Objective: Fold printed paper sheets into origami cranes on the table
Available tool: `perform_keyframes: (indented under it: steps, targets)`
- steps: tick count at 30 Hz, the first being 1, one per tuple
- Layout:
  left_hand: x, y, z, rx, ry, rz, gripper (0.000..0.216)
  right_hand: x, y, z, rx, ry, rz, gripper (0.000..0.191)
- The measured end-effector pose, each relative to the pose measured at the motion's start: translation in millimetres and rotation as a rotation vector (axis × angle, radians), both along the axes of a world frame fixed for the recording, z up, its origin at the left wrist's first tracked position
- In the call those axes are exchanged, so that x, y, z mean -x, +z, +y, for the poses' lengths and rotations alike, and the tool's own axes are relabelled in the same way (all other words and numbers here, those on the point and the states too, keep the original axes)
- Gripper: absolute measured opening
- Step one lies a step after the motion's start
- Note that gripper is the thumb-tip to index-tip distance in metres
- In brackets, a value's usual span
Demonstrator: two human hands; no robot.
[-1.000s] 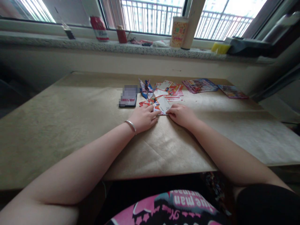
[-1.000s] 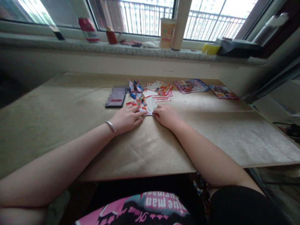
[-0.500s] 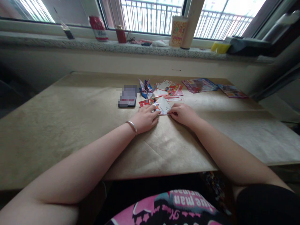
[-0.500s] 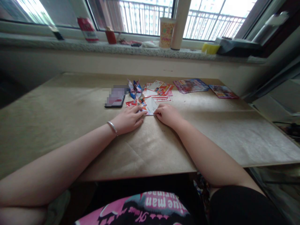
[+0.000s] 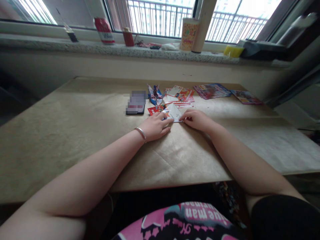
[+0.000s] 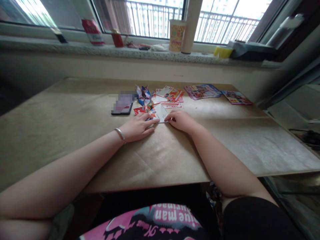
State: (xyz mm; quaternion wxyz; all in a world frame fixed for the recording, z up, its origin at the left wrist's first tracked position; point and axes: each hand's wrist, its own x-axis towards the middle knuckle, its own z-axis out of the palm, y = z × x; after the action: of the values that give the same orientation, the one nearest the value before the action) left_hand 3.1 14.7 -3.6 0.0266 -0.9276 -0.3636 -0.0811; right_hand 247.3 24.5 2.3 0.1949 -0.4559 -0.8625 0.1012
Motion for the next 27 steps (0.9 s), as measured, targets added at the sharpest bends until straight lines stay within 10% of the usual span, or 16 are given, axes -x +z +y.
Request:
perform_keyframes:
  steps: [13, 27]
  targets:
    - [-3.8, 2.3, -5.4, -0.053, 0.034, 0.048, 0.045, 12.3, 8.1, -13.5, -0.158, 0.016, -0.285, 0.032]
    - [-3.7, 2.8, -6.2, -0.068, 0.033, 0.069, 0.046, 2.8, -1.3, -2.0, -0.052, 0.064, -0.071, 0.026]
